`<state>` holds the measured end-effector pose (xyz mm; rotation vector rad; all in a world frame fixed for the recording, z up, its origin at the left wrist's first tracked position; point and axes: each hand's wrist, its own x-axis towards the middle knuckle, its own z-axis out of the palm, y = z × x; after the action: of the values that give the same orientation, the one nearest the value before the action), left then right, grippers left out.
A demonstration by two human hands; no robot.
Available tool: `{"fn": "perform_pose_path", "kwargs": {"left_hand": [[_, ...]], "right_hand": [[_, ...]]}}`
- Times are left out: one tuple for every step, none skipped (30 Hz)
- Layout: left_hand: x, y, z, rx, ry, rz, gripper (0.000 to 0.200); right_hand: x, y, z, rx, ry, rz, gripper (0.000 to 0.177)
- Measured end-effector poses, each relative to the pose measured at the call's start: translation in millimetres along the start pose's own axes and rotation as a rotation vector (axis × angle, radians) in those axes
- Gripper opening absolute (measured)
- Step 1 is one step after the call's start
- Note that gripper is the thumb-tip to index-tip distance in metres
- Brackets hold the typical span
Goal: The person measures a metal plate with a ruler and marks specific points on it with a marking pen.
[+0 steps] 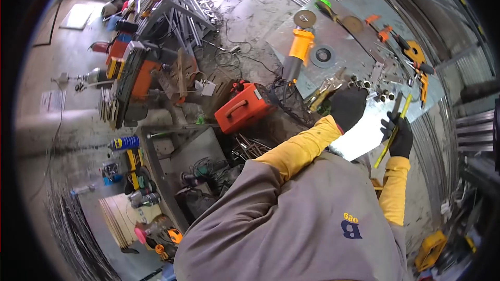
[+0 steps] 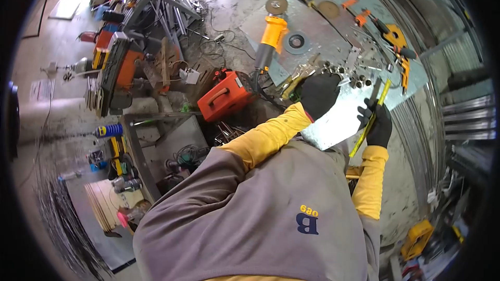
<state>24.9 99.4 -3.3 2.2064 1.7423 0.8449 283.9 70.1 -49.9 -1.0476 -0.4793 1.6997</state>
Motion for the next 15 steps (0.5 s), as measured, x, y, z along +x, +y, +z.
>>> {"fn": "perform_pose_path", "kwargs": {"left_hand": [[1,-2,5,0.003,0.020,-0.010,0.015],[3,-5,9,0.006,0.039,-0.024,0.012],[4,-7,14,0.008,0.057,-0.037,0.009],[6,-9,17,0.007,0.074,-0.042,0.009],[6,-12,20,0.025,0.071,-0.030,0.007],[4,-12,22,0.043,0.064,-0.020,0.006],[4,-8,19,0.072,0.078,-0.028,0.004],[1,-6,15,0.069,0.085,-0.034,0.004],[-1,-4,7,0.014,0.059,0.000,0.003],[-5,-1,-2,-0.043,0.031,0.034,0.003],[-11,2,-11,-0.066,0.045,0.045,0.005],[-19,1,-17,-0.090,0.034,0.088,0.007],[-26,-1,-25,-0.104,0.001,0.112,0.007],[-32,-2,-33,-0.119,-0.030,0.135,0.007],[-40,-5,-36,-0.151,-0.029,0.163,0.006]], "right_hand": [[1,1,-2,0.035,-0.026,0.002,0.043],[2,1,-4,0.070,-0.050,0.003,0.041],[-1,-1,-2,0.053,-0.046,-0.001,0.043],[-12,-8,19,-0.026,0.082,-0.002,0.048],[-17,-12,32,-0.167,0.094,-0.067,0.050],[-23,-15,42,-0.307,0.106,-0.131,0.054],[-33,-21,59,-0.315,0.098,-0.131,0.054],[-43,-29,75,-0.487,0.152,-0.222,0.049],[-48,-33,84,-0.656,0.208,-0.316,0.047],[-48,-35,81,-0.663,0.210,-0.318,0.047],[-48,-35,75,-0.758,0.152,-0.262,0.041],[-50,-37,70,-0.851,0.096,-0.205,0.038],[-57,-41,84,-0.864,0.117,-0.114,0.040],[-54,-36,80,-0.909,0.064,-0.080,0.037],[-51,-23,76,-0.921,-0.006,-0.145,0.036]]}}
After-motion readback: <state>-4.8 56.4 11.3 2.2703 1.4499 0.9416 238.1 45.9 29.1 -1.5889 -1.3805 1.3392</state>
